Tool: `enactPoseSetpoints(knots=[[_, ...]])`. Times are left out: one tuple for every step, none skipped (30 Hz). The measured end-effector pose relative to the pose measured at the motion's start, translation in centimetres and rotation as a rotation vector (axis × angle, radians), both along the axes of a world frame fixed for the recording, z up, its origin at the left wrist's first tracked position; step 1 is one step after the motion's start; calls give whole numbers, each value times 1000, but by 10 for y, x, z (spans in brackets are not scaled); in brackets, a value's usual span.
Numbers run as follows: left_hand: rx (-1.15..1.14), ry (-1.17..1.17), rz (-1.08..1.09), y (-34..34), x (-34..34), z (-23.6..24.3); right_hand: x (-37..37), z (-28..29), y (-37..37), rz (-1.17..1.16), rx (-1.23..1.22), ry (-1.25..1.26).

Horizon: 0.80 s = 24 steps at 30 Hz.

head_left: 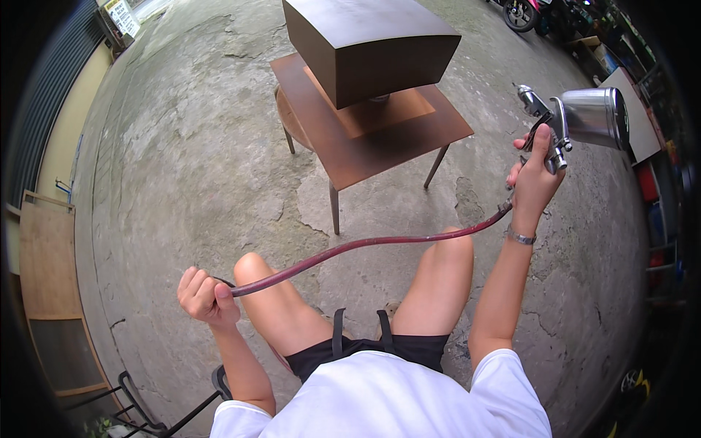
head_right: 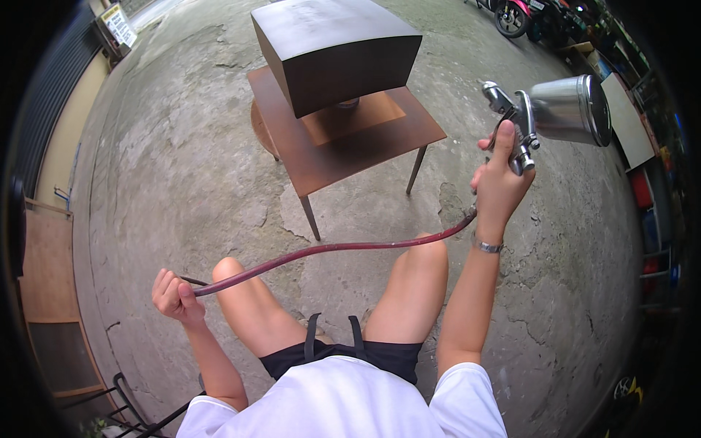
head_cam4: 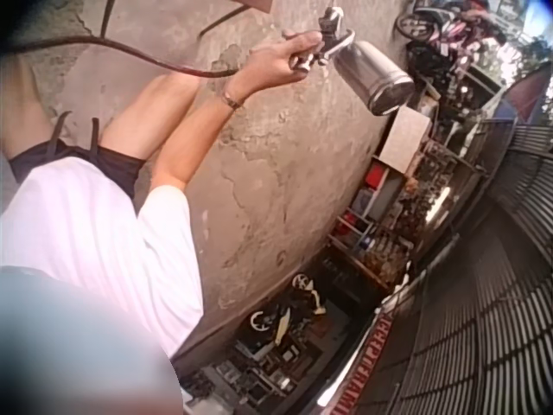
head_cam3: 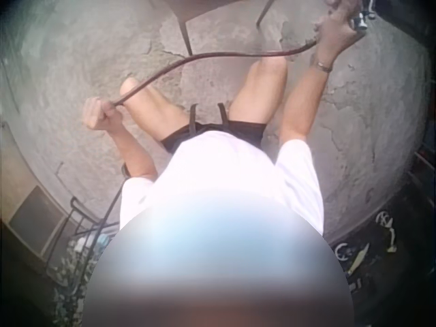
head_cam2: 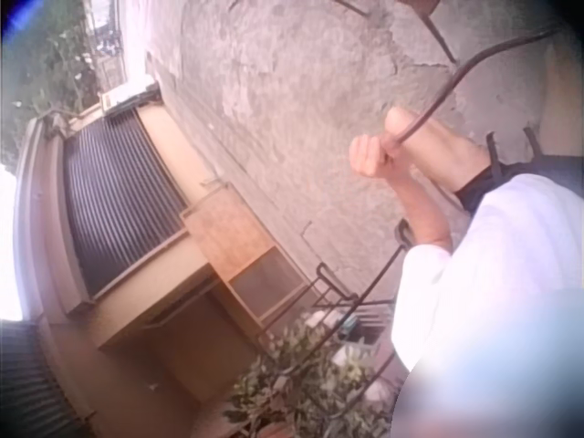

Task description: The person uses a spray gun to apply paint to a small wooden box placed on a table. They move around the box to cover different sides, maintaining a steady hand and consistent distance from the surface.

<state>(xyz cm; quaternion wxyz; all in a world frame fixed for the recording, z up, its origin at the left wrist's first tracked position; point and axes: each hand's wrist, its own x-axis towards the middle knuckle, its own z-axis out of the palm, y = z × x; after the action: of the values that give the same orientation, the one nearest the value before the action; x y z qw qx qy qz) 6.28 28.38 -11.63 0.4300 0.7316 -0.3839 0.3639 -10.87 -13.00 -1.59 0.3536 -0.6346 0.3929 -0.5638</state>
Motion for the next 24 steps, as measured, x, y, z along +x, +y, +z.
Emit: enactPoseSetpoints(knots=[[-3, 5, 5, 3, 2, 1, -1, -1, 9, 36, 61, -23], [-7, 6, 21, 6, 4, 2, -2, -2, 20, 85, 70, -10], [-13, -2, 23, 8, 7, 2, -2, -4, 30, 138, 99, -25], [-19, -13, 36, 11, 11, 3, -2, -7, 42, 189, 130, -40], [-26, -24, 56, 15, 14, 3, -1, -10, 53, 255, 146, -53], [-33, -33, 66, 20, 18, 4, -2, -12, 66, 303, 164, -45], [-39, -41, 85, 26, 21, 5, -4, -15, 79, 366, 170, -35], [-46, -49, 104, 31, 24, 6, -5, -18, 90, 430, 174, -25], [-59, -44, 126, 35, 26, 6, -6, -20, 100, 506, 151, -20], [-72, -39, 148, 38, 27, 6, -7, -21, 109, 582, 128, -15], [-84, -34, 170, 42, 28, 5, -9, -21, 118, 654, 115, 4], [-85, -28, 181, 45, 28, 6, -11, -20, 126, 727, 103, 23], [-87, -22, 191, 48, 28, 6, -14, -18, 135, 795, 101, 56], [-87, -15, 202, 50, 29, 5, -14, -16, 138, 878, 40, 32], [-85, -15, 208, 52, 29, 5, -14, -14, 142, 911, 94, 75], [-83, -15, 213, 53, 29, 6, -14, -12, 143, 958, 86, 61], [-81, -15, 218, 53, 29, 6, -13, -11, 144, 1013, 116, 89], [-75, -22, 214, 51, 29, 5, -12, -11, 141, 984, 92, 128], [-69, -30, 209, 49, 29, 5, -10, -12, 137, 893, 62, 130], [-63, -50, 207, 46, 29, 5, -8, -13, 130, 808, 59, 172], [-54, -33, 190, 42, 28, 5, -6, -15, 122, 723, 56, 213], [-45, -29, 178, 37, 26, 3, -3, -18, 112, 635, 102, 165], [-38, -23, 169, 31, 24, 1, 1, -21, 100, 534, 113, 114], [-25, -20, 143, 26, 22, 0, 5, -24, 88, 432, 123, 61]])
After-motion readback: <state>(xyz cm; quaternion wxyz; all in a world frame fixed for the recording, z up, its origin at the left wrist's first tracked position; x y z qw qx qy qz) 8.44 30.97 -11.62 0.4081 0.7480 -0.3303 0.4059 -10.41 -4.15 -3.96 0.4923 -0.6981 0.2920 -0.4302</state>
